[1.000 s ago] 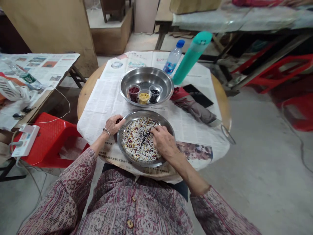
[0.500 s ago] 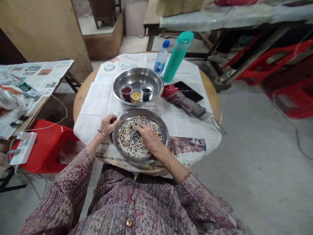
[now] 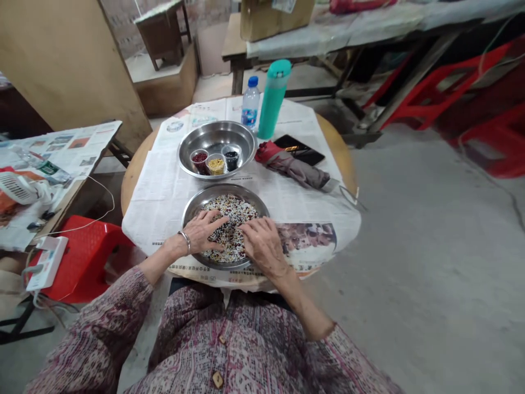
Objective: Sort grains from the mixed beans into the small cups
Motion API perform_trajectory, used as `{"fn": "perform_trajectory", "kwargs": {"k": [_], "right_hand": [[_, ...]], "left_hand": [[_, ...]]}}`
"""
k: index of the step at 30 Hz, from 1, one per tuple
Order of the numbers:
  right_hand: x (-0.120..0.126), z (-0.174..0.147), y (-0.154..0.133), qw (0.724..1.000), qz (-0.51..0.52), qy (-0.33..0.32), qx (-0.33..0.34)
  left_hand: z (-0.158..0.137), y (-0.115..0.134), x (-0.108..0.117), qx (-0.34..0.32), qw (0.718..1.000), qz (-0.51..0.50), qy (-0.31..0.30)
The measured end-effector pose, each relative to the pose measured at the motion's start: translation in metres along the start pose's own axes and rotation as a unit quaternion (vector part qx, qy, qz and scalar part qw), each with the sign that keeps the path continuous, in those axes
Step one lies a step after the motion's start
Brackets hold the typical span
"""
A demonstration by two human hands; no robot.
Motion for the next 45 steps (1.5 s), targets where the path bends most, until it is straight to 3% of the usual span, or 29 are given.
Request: {"fn": "perform_trajectory", "kwargs": {"k": [5,9,12,15,19,22,27,30,34,36,38,41,45], "right_hand": [[0.005,-0.017,0.004,0.992,0.033,0.107,-0.052],[0.007,-0.025,0.011,0.978,0.061,0.182,-0.079],[0.008,-0.027,0.015,0.973,0.076,0.2,-0.085],[0.007,-0.028,0.019,0.972,0.09,0.195,-0.095],[0.006,-0.03,0.021,0.972,0.085,0.193,-0.099],[0.005,-0.03,0.022,0.974,0.075,0.194,-0.092],[0.007,-0.03,0.02,0.971,0.069,0.219,-0.068],[0.013,-0.029,0.016,0.966,0.065,0.244,-0.052],[0.017,-0.028,0.013,0.963,0.066,0.259,-0.042],[0.017,-0.029,0.014,0.961,0.072,0.265,-0.045],[0.015,-0.03,0.016,0.959,0.079,0.266,-0.051],[0.013,-0.031,0.017,0.96,0.092,0.261,-0.051],[0.013,-0.032,0.019,0.956,0.112,0.266,-0.052]], "left_hand": [[0.021,0.008,-0.011,0.055,0.998,-0.022,-0.022],[0.024,0.014,-0.01,0.099,0.989,-0.106,-0.035],[0.019,0.028,-0.01,0.083,0.979,-0.18,-0.051],[0.015,0.05,-0.011,0.015,0.977,-0.204,-0.053],[0.019,0.074,-0.014,-0.097,0.985,-0.138,-0.026],[0.031,0.078,-0.014,-0.143,0.988,-0.061,0.012],[0.054,0.06,-0.007,-0.133,0.99,0.028,0.046],[0.059,0.036,0.003,-0.072,0.993,0.078,0.052],[0.037,0.0,0.02,0.035,0.99,0.11,0.075],[0.018,-0.006,0.027,0.054,0.988,0.108,0.1],[-0.002,0.002,0.027,0.033,0.988,0.109,0.109],[-0.021,0.028,0.007,-0.04,0.99,0.123,0.057],[-0.02,0.049,-0.009,-0.068,0.99,0.116,0.041]]}}
Point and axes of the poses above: each hand's wrist, its own z-axis towards the middle knuckle, its own x-axis out of the back of the hand, y = z × x, the point moved 9 cm from there along z, towards the middle knuckle, and after that the axes turned 13 degrees about x, right-handed, at the moved point
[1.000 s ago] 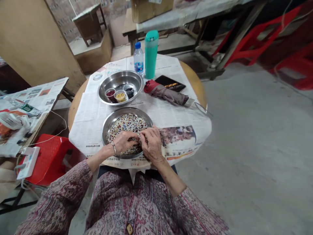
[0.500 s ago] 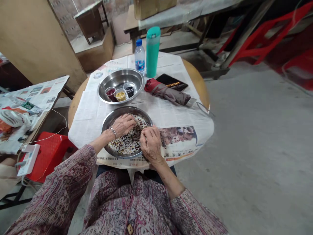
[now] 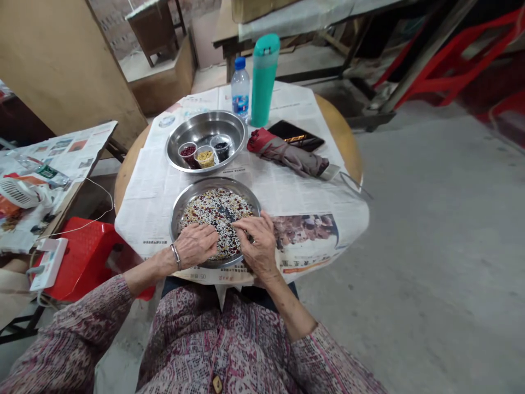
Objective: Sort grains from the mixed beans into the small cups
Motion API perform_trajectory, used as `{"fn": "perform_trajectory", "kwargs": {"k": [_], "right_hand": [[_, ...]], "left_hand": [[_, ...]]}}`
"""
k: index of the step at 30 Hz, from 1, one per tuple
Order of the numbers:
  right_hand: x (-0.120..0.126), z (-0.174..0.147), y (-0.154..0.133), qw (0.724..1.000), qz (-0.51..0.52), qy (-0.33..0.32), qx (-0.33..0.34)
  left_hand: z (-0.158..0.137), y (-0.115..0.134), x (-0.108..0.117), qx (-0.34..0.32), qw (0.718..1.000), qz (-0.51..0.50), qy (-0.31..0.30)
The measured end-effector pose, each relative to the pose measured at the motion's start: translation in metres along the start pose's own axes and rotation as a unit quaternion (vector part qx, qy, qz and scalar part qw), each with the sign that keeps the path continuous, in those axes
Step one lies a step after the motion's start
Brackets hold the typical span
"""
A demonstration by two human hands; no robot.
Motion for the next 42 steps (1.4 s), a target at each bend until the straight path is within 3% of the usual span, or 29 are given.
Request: {"fn": "perform_trajectory", "kwargs": {"k": [7,13,18,20,23,27,30,35,42], "right_hand": [[0.001,-0.001,0.004,1.0,0.01,0.017,-0.02],[0.001,-0.002,0.004,1.0,-0.007,0.009,-0.025],[-0.003,-0.001,-0.001,0.999,-0.024,-0.032,-0.008],[-0.003,-0.001,-0.002,0.999,-0.026,-0.03,-0.005],[-0.002,-0.002,-0.001,0.999,-0.027,-0.024,-0.007],[-0.003,-0.003,0.0,0.999,-0.024,-0.024,-0.009],[-0.003,-0.003,0.0,0.999,-0.025,-0.027,-0.012],[-0.003,-0.003,0.0,0.999,-0.022,-0.033,-0.024],[-0.003,-0.002,0.0,0.999,-0.021,-0.026,-0.015]], "left_hand": [[0.012,-0.007,0.002,0.044,0.999,-0.002,0.004],[-0.001,0.023,0.006,-0.109,0.992,-0.062,0.006],[0.012,0.032,0.002,-0.203,0.977,-0.063,0.03],[0.022,0.021,-0.006,-0.189,0.981,-0.039,0.017],[0.034,-0.011,-0.012,-0.109,0.994,-0.024,0.018],[0.031,-0.06,0.005,0.032,0.994,-0.071,0.081],[0.026,-0.079,0.017,0.113,0.982,-0.098,0.112],[0.032,-0.082,0.002,0.187,0.978,-0.089,0.031],[0.037,-0.041,-0.011,0.111,0.972,-0.204,-0.041]]}}
Point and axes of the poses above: each hand's wrist, its own z-axis towards the middle knuckle, its own x-axis out of the back of the hand, y = z × x, the point moved 9 cm from there along z, towards the middle knuckle, and after that the axes turned 13 degrees about x, right-handed, at the moved point
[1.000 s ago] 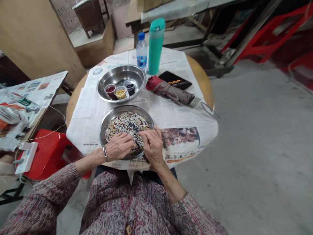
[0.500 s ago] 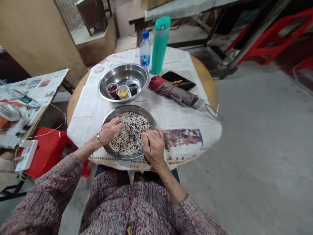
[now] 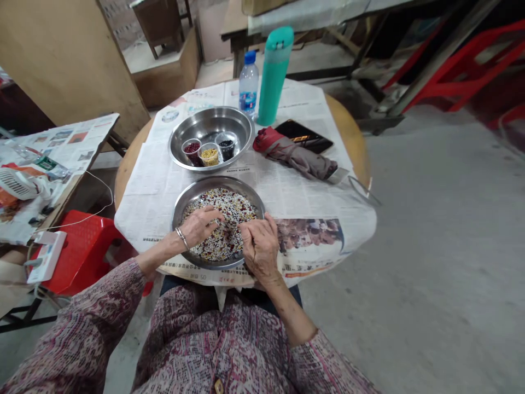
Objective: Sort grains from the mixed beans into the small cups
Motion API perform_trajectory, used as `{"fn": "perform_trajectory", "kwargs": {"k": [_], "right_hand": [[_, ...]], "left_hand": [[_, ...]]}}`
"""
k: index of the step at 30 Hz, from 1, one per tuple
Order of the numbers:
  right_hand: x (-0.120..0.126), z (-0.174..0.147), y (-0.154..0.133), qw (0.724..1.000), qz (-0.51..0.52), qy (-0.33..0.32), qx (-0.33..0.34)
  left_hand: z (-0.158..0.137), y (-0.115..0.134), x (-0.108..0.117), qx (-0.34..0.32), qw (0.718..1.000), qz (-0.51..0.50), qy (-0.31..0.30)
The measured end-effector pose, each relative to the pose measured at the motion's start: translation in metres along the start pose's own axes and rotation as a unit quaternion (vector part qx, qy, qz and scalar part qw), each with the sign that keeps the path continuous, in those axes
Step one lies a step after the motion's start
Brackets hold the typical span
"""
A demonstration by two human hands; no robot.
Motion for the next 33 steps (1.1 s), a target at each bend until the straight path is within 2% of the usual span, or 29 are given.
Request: {"fn": "perform_trajectory", "kwargs": {"k": [3,6,13,16,20,23,26,28,33], "right_hand": [[0.001,0.0,0.0,1.0,-0.001,0.007,0.0],[0.003,-0.001,0.001,1.0,0.001,0.024,-0.01],[0.007,-0.001,0.0,0.999,-0.013,0.047,-0.019],[0.007,-0.001,0.0,0.999,-0.017,0.044,-0.013],[0.006,-0.002,0.002,0.999,-0.017,0.039,-0.017],[0.005,-0.002,0.003,0.999,-0.015,0.038,-0.019],[0.005,-0.002,0.002,0.999,-0.013,0.037,-0.019],[0.005,-0.001,0.001,0.999,-0.01,0.037,-0.019],[0.004,-0.002,0.002,0.999,-0.004,0.036,-0.024]], "left_hand": [[-0.011,0.029,-0.008,-0.092,0.995,-0.016,-0.033],[-0.017,0.05,-0.014,-0.179,0.983,0.019,-0.039],[0.017,0.06,-0.019,-0.22,0.97,0.103,0.023],[0.035,0.059,-0.014,-0.194,0.969,0.15,0.038],[0.048,0.034,0.005,-0.066,0.978,0.196,0.038],[0.038,0.007,0.019,0.026,0.979,0.202,0.023],[0.013,-0.015,0.027,0.077,0.976,0.203,0.005],[-0.006,-0.022,0.027,0.075,0.979,0.191,-0.02],[-0.04,-0.02,0.024,0.032,0.984,0.176,-0.007]]}}
Point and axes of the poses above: each hand's wrist, its own z-axis towards the middle knuckle, its own x-axis out of the back of the hand, y = z × x, the point moved 9 cm from there along z, towards the middle knuckle, and after that the axes turned 13 degrees about x, right-handed, at the moved point
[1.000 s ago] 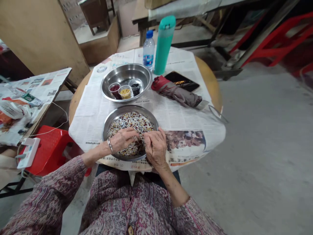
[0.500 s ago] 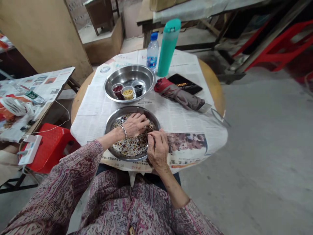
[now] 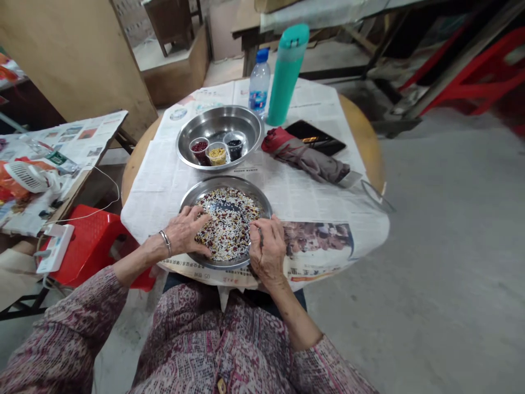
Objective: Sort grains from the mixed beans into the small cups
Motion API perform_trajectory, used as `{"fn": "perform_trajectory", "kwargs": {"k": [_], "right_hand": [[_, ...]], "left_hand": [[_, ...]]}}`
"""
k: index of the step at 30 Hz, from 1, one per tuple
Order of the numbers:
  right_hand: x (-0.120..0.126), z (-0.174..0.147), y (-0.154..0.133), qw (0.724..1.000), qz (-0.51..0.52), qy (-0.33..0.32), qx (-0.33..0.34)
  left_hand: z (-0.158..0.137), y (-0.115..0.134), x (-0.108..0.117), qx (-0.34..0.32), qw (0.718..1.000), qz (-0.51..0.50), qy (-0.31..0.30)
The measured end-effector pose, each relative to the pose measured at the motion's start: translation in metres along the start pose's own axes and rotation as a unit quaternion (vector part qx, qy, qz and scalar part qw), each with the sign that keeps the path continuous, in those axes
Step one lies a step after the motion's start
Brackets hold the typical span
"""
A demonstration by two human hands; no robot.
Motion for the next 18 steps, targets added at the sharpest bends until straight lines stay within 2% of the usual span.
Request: {"fn": "perform_trajectory", "kwargs": {"k": [8,18], "right_hand": [[-0.001,-0.001,0.0,1.0,-0.005,0.0,0.002],[-0.001,-0.001,0.001,1.0,-0.003,-0.005,-0.003]], "left_hand": [[0.005,0.004,-0.018,0.025,0.997,-0.07,-0.034],[0.007,0.009,-0.022,0.063,0.986,-0.143,-0.052]]}}
Point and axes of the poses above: each hand's wrist, its own z-axis towards the middle knuckle, its own x-axis out of the back of the hand, y = z × x, the point moved 9 cm from there along z, towards the middle knuckle, and after that the axes turned 13 degrees about x, right-handed, at the moved point
